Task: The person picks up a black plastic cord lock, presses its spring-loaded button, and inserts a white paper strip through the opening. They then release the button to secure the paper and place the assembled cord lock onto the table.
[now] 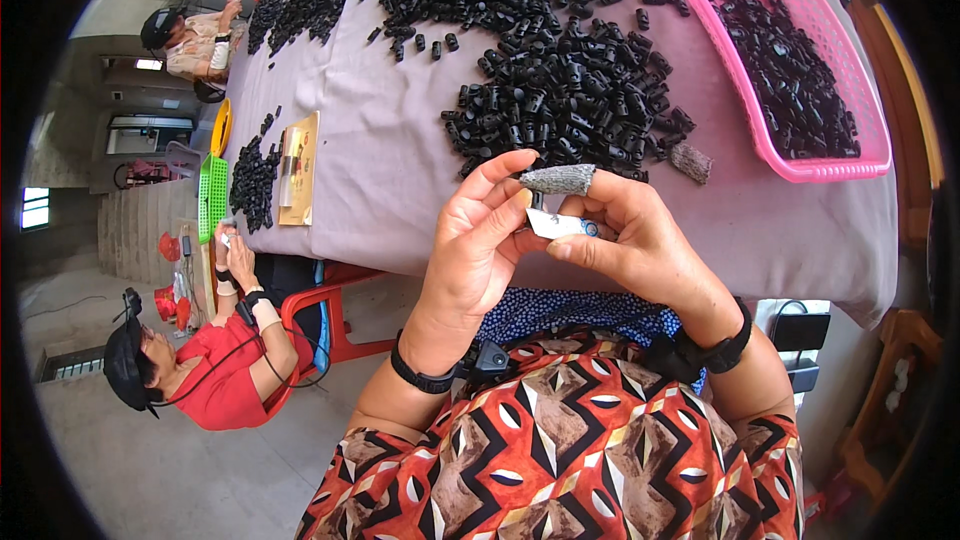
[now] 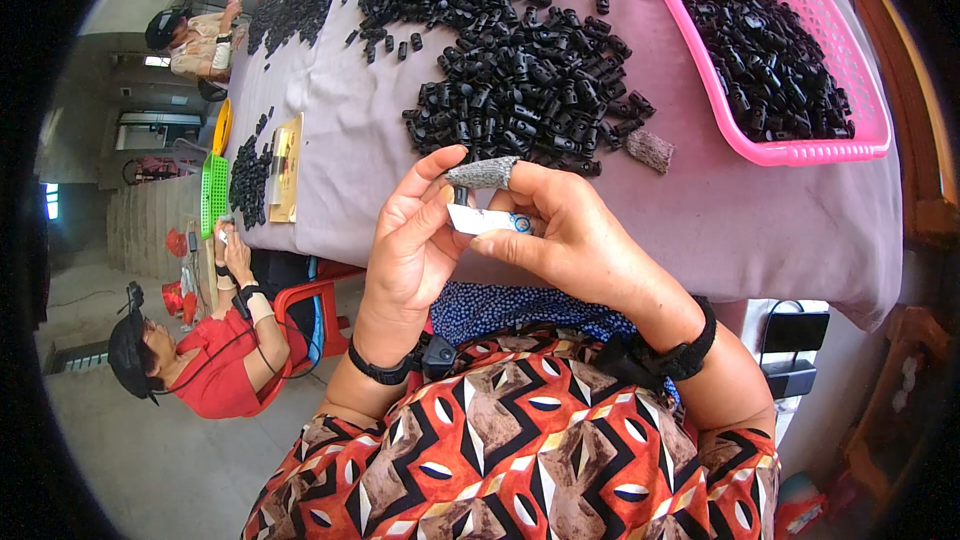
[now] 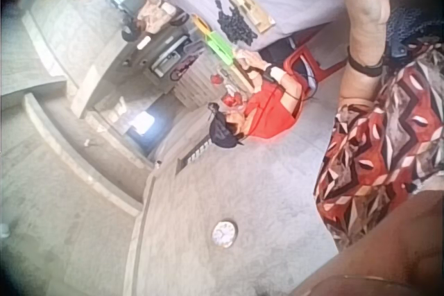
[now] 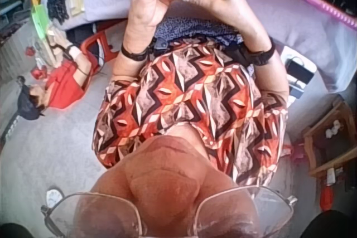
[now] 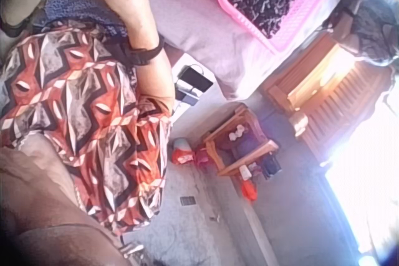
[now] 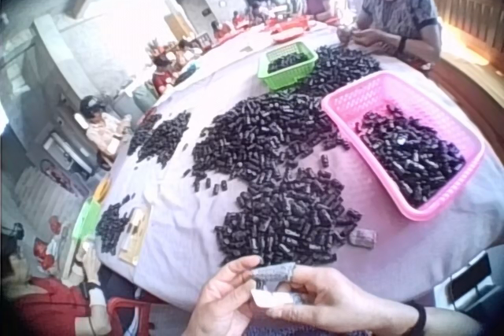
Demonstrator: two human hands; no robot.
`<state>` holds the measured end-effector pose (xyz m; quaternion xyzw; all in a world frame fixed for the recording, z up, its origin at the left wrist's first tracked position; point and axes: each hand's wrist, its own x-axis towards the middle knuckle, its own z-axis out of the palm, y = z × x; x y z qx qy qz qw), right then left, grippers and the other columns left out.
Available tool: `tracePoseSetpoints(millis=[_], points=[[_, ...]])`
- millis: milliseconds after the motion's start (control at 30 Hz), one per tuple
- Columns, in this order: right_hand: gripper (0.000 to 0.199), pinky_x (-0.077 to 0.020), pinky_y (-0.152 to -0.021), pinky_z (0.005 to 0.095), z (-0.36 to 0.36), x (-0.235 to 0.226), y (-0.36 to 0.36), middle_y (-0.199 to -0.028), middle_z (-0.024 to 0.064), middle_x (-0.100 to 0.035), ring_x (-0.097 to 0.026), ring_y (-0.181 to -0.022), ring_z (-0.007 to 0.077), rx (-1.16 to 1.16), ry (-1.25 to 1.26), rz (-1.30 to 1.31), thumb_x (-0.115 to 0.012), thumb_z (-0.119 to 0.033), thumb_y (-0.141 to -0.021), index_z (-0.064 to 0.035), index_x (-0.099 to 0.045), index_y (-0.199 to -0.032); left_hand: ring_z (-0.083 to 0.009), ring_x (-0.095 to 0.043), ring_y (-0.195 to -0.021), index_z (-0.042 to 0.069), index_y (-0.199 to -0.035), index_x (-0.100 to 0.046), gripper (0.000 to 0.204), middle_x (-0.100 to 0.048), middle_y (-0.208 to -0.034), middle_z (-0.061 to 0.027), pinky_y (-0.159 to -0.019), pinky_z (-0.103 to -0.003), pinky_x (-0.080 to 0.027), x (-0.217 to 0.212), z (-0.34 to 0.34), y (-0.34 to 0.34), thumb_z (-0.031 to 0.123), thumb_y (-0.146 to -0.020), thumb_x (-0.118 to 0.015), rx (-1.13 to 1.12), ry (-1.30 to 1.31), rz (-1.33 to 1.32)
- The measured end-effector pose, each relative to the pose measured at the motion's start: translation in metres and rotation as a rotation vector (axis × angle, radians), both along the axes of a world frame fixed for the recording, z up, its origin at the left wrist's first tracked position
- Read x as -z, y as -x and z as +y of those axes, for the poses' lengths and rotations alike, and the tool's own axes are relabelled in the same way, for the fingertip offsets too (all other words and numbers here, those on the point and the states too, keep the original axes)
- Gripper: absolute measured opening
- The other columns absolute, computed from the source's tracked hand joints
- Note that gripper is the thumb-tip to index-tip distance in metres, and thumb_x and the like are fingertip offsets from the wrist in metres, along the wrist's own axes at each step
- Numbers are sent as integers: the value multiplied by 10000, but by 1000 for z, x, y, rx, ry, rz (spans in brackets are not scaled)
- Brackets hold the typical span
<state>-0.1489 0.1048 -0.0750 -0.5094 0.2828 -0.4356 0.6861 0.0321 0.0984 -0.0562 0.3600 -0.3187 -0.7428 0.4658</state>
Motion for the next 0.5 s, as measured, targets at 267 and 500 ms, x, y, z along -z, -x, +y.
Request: tracePoseSetpoints(millis=[267,500], points=[[391,-452,-705,213,0,3,-2,-847,4,-602,-538,-806,51,20,-11,-62,-663,-71,-835,31,-513,-1181,-126,-616,-902,27,-1245,-466,342,-616,-1044,-61,-753,-268,-556,4,-1,-1,73,-915,-541,26,-20,32],[408,-454,-722,220,0,5,-2,-855,12,-610,-547,-815,60,-11,15,-57,-672,-76,-831,32,-505,-1187,-113,-609,-906,47,-1239,-485,329,-618,-1034,-44,-756,-268,-538,9,-1,-5,92,-918,-544,48,-59,122]])
